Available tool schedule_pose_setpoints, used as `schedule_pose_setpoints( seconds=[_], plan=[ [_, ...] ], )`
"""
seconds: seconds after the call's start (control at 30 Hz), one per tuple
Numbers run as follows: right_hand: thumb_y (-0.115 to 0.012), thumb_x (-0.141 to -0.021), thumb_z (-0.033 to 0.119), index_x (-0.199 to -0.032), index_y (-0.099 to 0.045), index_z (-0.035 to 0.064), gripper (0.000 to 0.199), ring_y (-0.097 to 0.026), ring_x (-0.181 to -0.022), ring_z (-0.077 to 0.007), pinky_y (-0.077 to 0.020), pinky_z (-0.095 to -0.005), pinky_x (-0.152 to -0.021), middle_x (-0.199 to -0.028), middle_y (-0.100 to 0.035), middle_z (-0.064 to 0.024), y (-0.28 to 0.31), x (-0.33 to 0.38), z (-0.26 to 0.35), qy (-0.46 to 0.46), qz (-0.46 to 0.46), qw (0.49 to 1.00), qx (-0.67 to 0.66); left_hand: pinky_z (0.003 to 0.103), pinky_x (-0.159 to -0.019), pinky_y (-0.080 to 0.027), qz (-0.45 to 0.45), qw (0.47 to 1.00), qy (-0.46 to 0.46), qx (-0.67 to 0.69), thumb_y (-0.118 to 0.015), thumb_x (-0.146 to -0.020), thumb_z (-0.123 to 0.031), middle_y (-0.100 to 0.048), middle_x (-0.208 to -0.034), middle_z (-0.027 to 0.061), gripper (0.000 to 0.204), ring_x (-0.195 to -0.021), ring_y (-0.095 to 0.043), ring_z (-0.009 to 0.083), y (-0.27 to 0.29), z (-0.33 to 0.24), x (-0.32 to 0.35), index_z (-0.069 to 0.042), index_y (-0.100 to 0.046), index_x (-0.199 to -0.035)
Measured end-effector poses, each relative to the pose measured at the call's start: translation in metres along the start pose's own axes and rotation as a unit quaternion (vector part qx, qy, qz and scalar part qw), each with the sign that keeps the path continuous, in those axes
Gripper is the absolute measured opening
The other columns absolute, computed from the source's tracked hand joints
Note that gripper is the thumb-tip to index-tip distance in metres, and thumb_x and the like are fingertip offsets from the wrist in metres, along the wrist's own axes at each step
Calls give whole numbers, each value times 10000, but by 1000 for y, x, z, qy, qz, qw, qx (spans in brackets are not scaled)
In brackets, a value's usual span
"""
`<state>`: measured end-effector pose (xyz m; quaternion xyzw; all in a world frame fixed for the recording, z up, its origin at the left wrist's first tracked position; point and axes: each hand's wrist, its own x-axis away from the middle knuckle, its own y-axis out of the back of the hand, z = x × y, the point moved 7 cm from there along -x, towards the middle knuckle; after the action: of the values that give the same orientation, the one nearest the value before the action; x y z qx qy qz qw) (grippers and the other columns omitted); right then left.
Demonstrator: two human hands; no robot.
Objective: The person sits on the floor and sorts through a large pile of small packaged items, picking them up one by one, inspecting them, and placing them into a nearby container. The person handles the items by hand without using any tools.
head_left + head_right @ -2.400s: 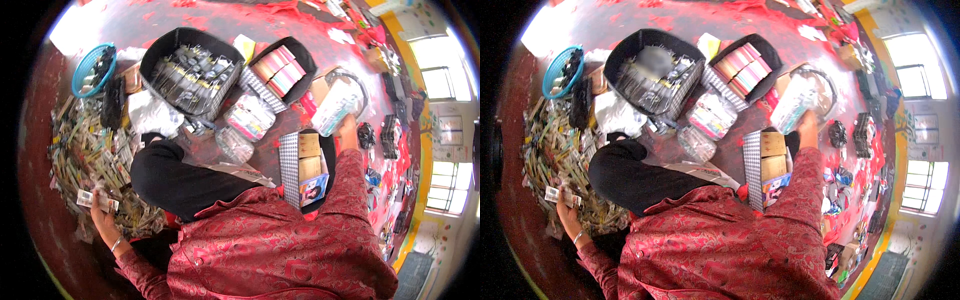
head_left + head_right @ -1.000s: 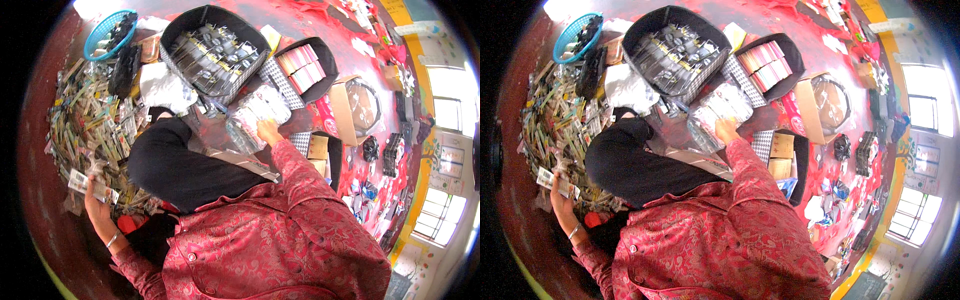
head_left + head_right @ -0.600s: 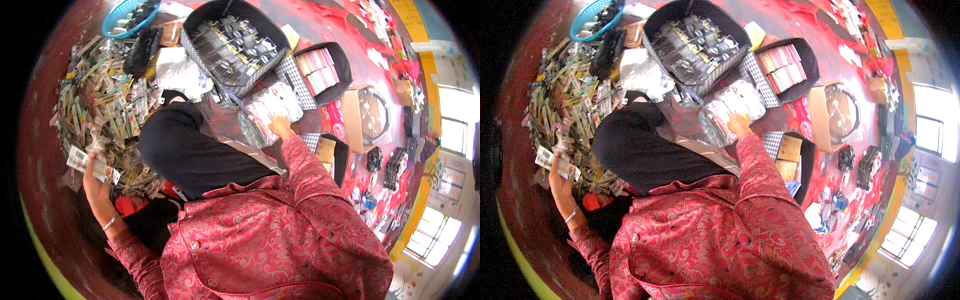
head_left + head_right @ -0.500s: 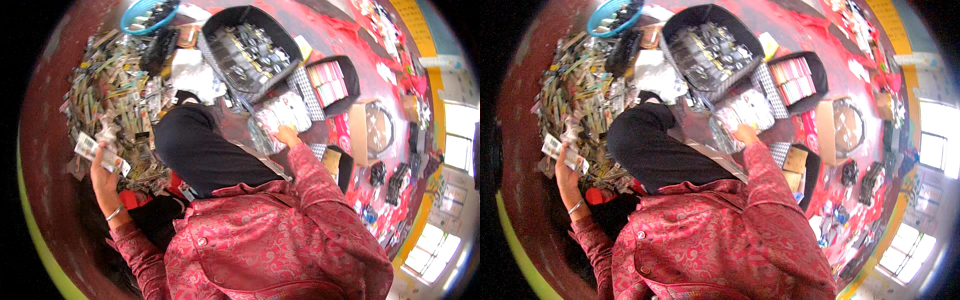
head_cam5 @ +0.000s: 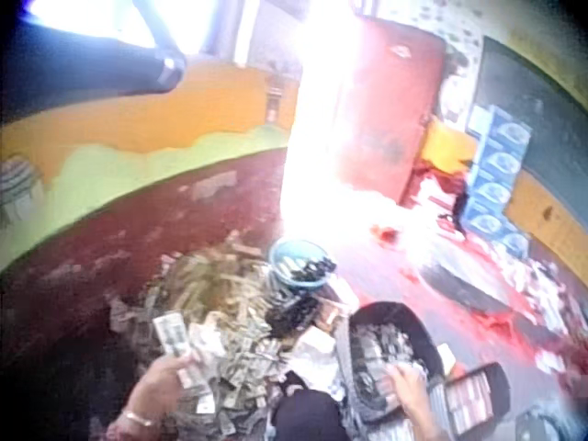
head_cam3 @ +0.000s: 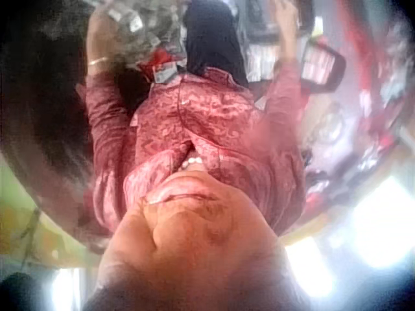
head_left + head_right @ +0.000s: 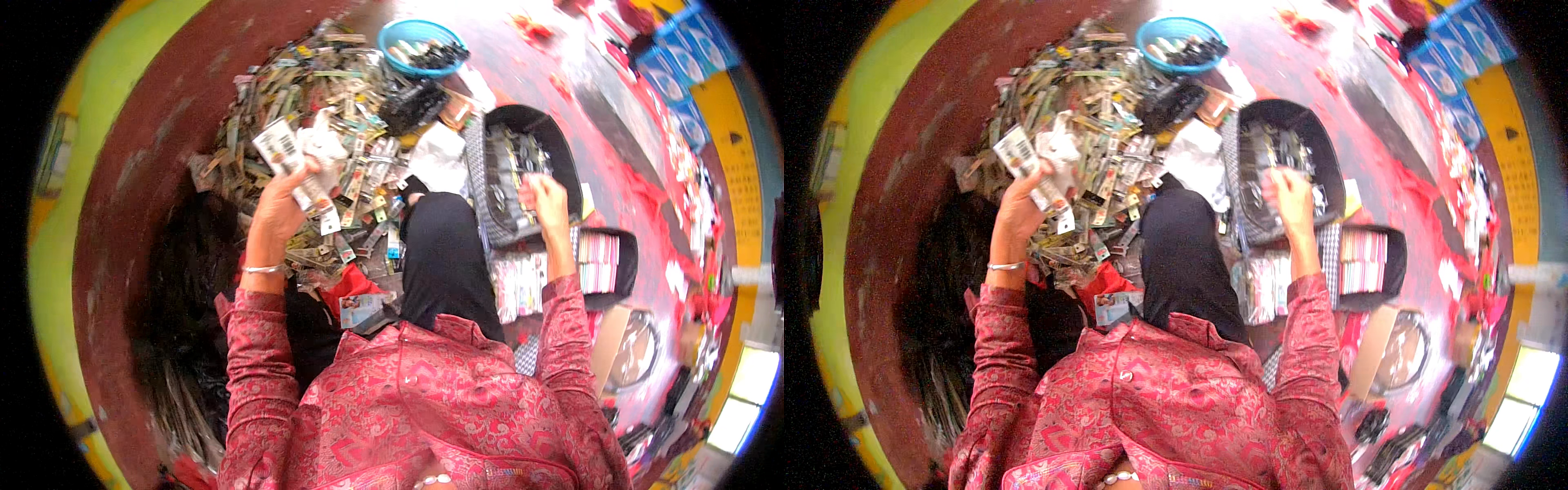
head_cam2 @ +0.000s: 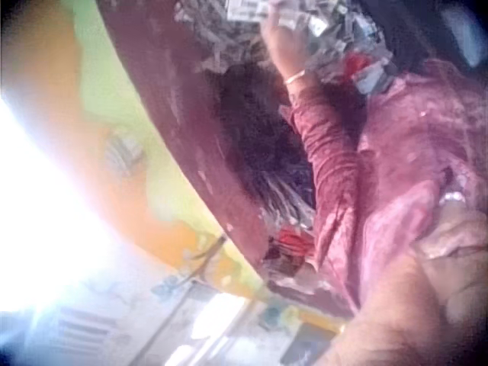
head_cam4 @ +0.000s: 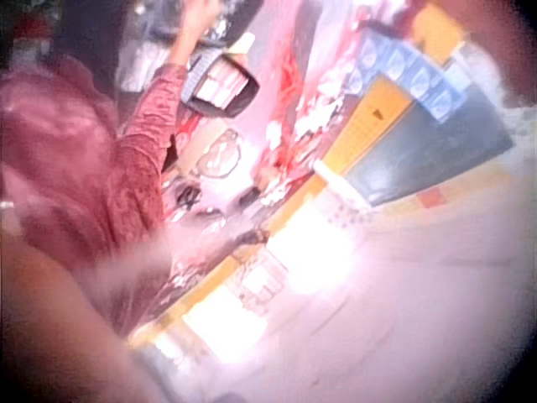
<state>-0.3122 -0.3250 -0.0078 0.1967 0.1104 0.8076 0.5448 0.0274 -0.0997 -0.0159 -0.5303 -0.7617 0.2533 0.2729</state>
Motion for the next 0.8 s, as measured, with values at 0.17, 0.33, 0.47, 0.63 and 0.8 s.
schedule_pose_setpoints(
  seconds=[0.17,0.33,0.47,0.63,0.8],
  plan=[
    [-531,-823,312,-1034,-553,15,365,-552,-832,-131,-436,-256,-690,-943,-587,-72,-162,14,168,187,290,936,-67,389,-699,-479,12,999,-12,-38,-513,-823,-235,-557,-937,108,198,-859,-563,267,9,-7,9,-43,-521,-869],
    [-555,-759,421,-945,-567,-19,478,-555,-859,-228,-434,-351,-761,-908,-587,-161,-298,22,162,284,405,869,21,336,-588,-524,-121,992,3,-42,-541,-791,-196,-572,-947,140,330,-775,-597,263,2,-9,18,13,-484,-1040],
    [-596,-751,337,-778,-607,-6,344,-539,-689,-120,-440,-290,-648,-718,-604,-77,-299,39,155,155,434,877,-136,359,-578,-516,-68,997,-16,-29,-521,-812,-259,-542,-955,110,272,-828,-576,249,2,-12,19,-56,-464,-985],
    [-673,-629,158,-721,-613,-2,194,-534,-616,-133,-438,-272,-589,-676,-585,-60,-290,4,157,188,248,943,-121,229,-459,-493,-127,992,1,1,-512,-828,-201,-562,-900,105,134,-695,-589,193,33,-16,18,-75,-486,-864],
    [-680,-599,77,-731,-554,-10,202,-543,-590,-153,-445,-267,-571,-682,-573,-72,-263,-34,153,56,162,949,-266,264,-524,-495,-238,970,44,8,-487,-836,-157,-582,-895,139,123,-631,-556,157,60,-30,23,-41,-510,-869]
  ],
)
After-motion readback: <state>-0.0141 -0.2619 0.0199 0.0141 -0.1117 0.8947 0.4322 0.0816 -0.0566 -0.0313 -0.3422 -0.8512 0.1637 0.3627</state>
